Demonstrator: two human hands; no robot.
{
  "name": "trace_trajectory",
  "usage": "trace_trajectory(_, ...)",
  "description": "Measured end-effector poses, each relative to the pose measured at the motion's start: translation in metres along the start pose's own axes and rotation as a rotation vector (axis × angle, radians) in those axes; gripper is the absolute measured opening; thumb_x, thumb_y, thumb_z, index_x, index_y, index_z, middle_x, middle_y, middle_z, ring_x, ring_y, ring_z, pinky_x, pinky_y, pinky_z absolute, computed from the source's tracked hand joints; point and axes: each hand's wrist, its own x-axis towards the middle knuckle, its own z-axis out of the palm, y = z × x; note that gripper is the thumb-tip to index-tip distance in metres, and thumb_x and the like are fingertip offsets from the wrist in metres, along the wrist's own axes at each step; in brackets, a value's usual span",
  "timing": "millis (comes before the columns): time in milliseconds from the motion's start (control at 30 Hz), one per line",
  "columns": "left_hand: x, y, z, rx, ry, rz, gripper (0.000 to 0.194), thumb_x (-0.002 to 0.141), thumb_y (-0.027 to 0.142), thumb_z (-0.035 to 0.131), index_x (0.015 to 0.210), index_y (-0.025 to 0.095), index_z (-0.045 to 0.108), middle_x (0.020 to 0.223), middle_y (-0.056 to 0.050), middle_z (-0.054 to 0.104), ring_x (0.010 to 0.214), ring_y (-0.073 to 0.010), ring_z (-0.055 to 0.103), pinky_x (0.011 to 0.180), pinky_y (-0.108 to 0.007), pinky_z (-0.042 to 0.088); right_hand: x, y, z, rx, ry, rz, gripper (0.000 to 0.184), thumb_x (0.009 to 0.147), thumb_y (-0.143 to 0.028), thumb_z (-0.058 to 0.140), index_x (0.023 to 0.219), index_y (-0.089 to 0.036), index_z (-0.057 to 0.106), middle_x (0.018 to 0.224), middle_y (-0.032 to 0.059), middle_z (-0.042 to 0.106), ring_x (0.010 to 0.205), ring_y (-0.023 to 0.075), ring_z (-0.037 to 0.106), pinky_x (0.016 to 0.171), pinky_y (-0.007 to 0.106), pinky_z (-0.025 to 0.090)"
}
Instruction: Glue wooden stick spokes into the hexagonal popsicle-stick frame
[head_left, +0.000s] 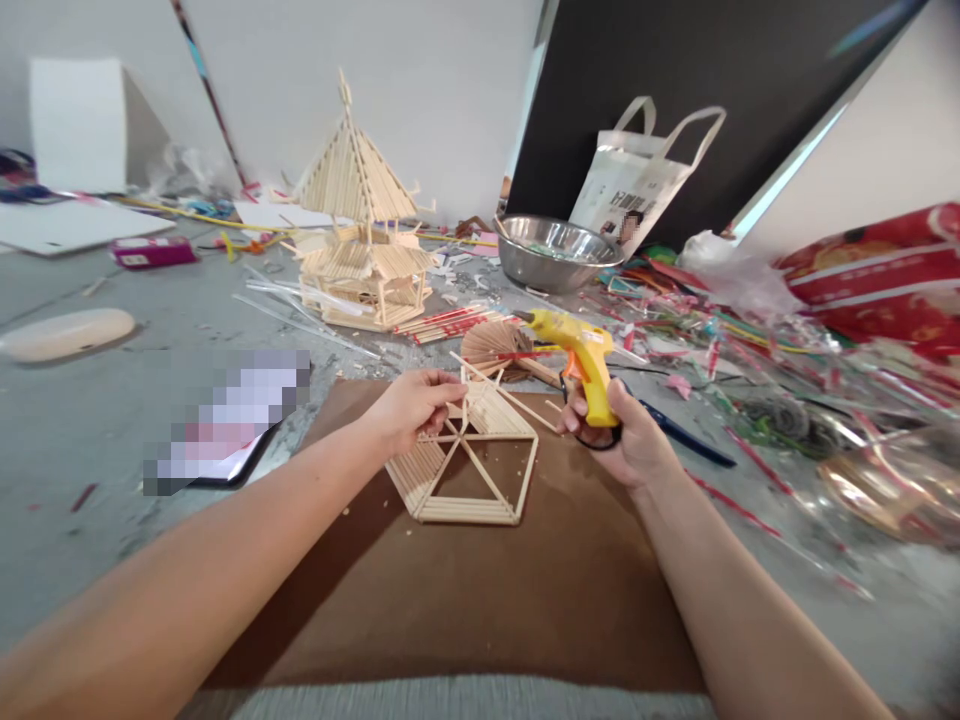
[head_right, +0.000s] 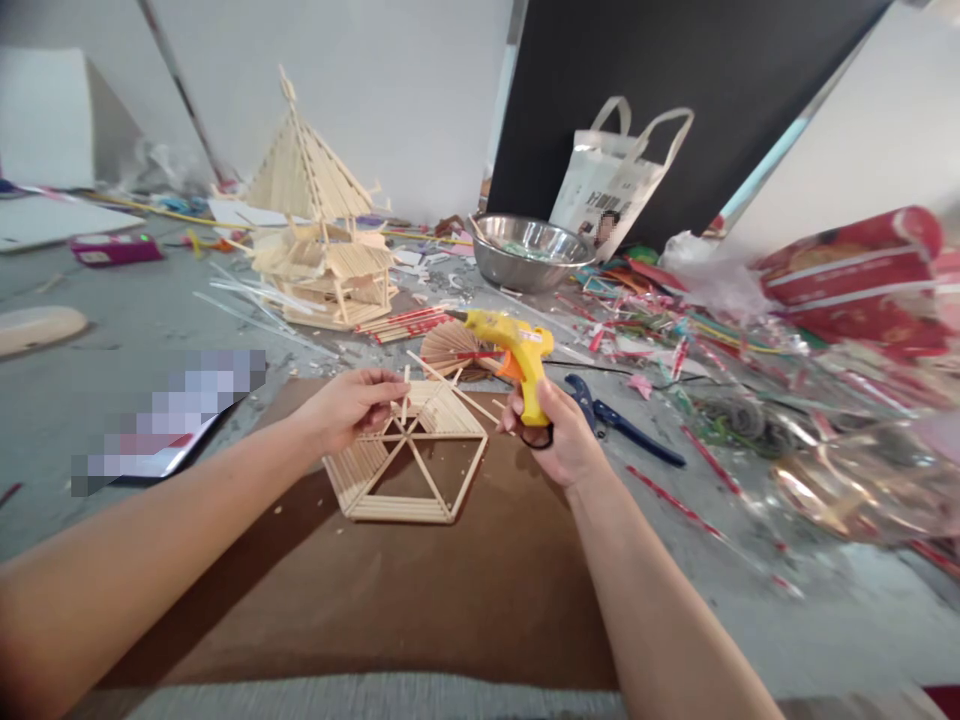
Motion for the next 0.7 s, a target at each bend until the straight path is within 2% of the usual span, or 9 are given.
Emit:
trace_trajectory(67, 0.001, 0.0, 0.0, -0.045, 0.022, 0.015, 0.011, 0.064, 0.018, 0.058, 0.065, 0.014, 0.047, 0.045, 0.006, 0.046, 0.03, -0.0005, 0.03, 0.03, -0.014, 0.016, 0.0, -0.002, -0.001, 0.033, -0.019, -0.001, 0.022, 0.069, -0.04, 0.048, 0.073, -0.018, 0.053, 0.057, -0.0031, 0.043, 0.052, 0.0105, 0.049, 0.055, 0.029, 0.046)
trace_trajectory(200, 0.002, 0.0, -0.002, -0.101, 0.068, 0.043, 0.011, 0.064, 0.016, 0.058, 0.063, 0.013, 0.047, 0.048, 0.004, 0.049, 0.03, -0.0007, 0.032, 0.029, -0.014, 0.016, -0.003, -0.003, -0.001, -0.024, -0.062, -0.026, 0.011, 0.061, -0.023, 0.051, 0.069, -0.017, 0.054, 0.066, 0.0004, 0.05, 0.058, 0.0136, 0.053, 0.052, 0.028, 0.045)
trace_trajectory(367, 0.005, 0.0, -0.007, -0.223, 0.094, 0.087, 0.011, 0.063, 0.015, 0.059, 0.063, 0.014, 0.048, 0.052, 0.003, 0.051, 0.03, -0.0007, 0.032, 0.03, -0.014, 0.018, -0.006, 0.0, 0.003, -0.189, -0.068, -0.064, 0.024, 0.06, -0.013, 0.048, 0.083, -0.017, 0.054, 0.081, 0.003, 0.058, 0.047, 0.0105, 0.053, 0.043, 0.025, 0.04)
trace_trajectory(467, 0.007, 0.0, -0.008, -0.291, 0.116, 0.102, 0.013, 0.061, 0.015, 0.06, 0.061, 0.013, 0.048, 0.049, 0.005, 0.049, 0.031, -0.0012, 0.032, 0.03, -0.014, 0.018, -0.007, 0.004, 0.005, -0.25, -0.095, -0.054, 0.028, 0.063, -0.014, 0.05, 0.09, -0.018, 0.052, 0.086, 0.0035, 0.059, 0.04, 0.0076, 0.05, 0.039, 0.023, 0.035)
trace_trajectory(567, 0.008, 0.001, -0.009, -0.325, 0.141, 0.107, 0.013, 0.06, 0.015, 0.061, 0.06, 0.013, 0.049, 0.048, 0.005, 0.048, 0.031, -0.0012, 0.033, 0.03, -0.014, 0.018, -0.008, 0.006, 0.009, -0.292, -0.137, -0.014, 0.021, 0.066, -0.022, 0.052, 0.087, -0.017, 0.052, 0.084, 0.0049, 0.059, 0.036, 0.0063, 0.047, 0.034, 0.022, 0.031)
trace_trajectory(700, 0.008, 0.0, -0.009, -0.353, 0.162, 0.109, 0.011, 0.061, 0.014, 0.06, 0.059, 0.013, 0.049, 0.048, 0.004, 0.049, 0.032, -0.0011, 0.033, 0.03, -0.014, 0.017, -0.011, 0.006, 0.017, -0.355, -0.167, 0.016, 0.018, 0.065, -0.027, 0.058, 0.08, -0.017, 0.054, 0.081, 0.0031, 0.056, 0.039, 0.0053, 0.047, 0.037, 0.022, 0.035)
